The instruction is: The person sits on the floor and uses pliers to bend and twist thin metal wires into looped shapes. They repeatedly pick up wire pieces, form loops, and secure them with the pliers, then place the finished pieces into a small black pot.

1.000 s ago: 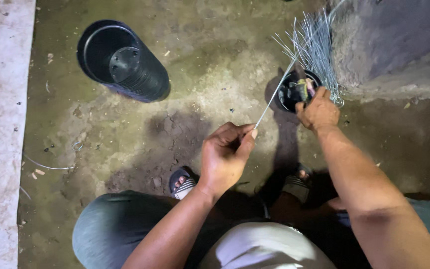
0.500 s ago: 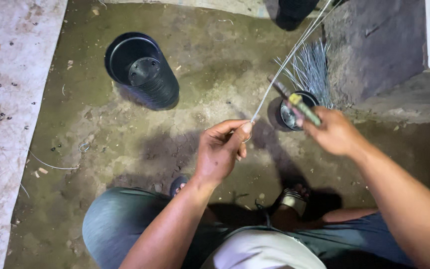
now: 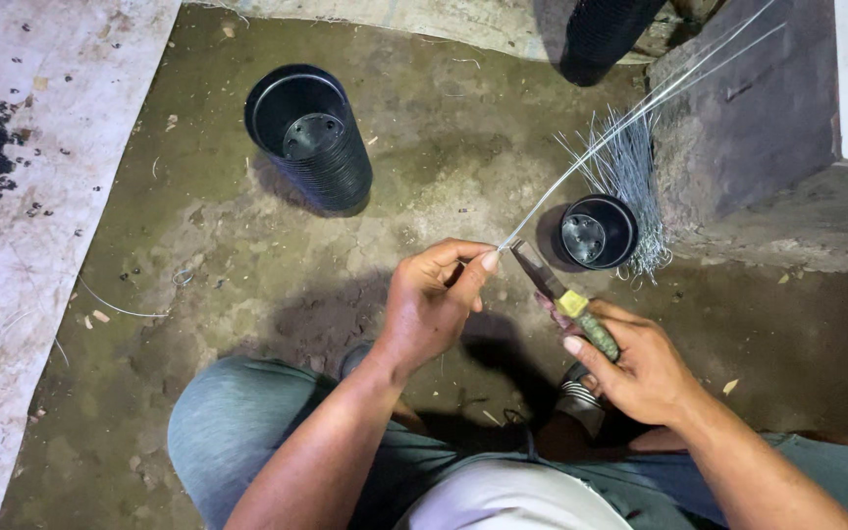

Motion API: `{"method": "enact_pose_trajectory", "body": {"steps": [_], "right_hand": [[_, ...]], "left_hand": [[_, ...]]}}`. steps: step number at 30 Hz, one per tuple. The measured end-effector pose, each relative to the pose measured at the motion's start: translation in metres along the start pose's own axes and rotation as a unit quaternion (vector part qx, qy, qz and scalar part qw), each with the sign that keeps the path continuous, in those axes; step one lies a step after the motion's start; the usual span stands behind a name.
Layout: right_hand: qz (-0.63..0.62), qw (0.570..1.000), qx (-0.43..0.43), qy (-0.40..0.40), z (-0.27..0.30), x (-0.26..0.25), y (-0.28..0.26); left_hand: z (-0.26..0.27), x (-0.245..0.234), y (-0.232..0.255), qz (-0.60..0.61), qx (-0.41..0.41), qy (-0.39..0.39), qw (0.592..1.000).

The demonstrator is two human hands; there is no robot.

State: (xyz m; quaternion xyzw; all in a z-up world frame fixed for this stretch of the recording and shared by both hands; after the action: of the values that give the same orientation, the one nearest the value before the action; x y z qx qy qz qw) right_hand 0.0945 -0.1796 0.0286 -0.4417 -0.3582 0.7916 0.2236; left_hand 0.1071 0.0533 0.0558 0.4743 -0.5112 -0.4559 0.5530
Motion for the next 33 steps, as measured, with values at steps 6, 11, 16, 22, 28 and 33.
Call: {"method": "enact_pose_trajectory", "body": {"steps": [6, 11, 16, 22, 28, 33], "right_hand": [[0.081, 0.986, -0.142, 0.04, 0.003, -0.005, -0.027], [0.095, 0.971, -0.211, 0.061, 0.009, -0.009, -0.042], [0.085, 0.985, -0.141, 0.049, 0.005, -0.009, -0.034], [0.086, 0.988, -0.117, 0.051, 0.003, -0.009, -0.033], [0.071, 0.993, -0.084, 0.036, 0.001, -0.008, -0.028], [0.094, 0.982, -0.155, 0.057, 0.004, -0.01, -0.037]], "left_hand": [[0.004, -0.001, 0.0, -0.035, -0.02, 0.006, 0.999], [0.004, -0.002, 0.002, -0.05, -0.023, 0.003, 0.998], [0.004, -0.001, 0.003, -0.083, -0.015, 0.0, 0.996], [0.004, 0.0, 0.002, -0.072, -0.025, 0.0, 0.997], [0.003, -0.001, -0.004, -0.068, -0.05, 0.011, 0.996], [0.003, -0.001, -0.009, -0.069, -0.058, 0.009, 0.996]]}}
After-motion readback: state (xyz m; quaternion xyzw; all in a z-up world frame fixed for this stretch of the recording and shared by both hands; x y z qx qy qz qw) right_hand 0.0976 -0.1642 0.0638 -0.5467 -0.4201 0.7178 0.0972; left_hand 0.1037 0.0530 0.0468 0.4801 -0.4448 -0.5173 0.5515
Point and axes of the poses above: each hand's wrist, its own z-axis away from the middle knuckle, its own x-axis out of the palm, y = z × x, the point moved 9 cm from there along -z, towards the middle knuckle, and after that the axes turned 1 degree about z, right-handed, at the moved point
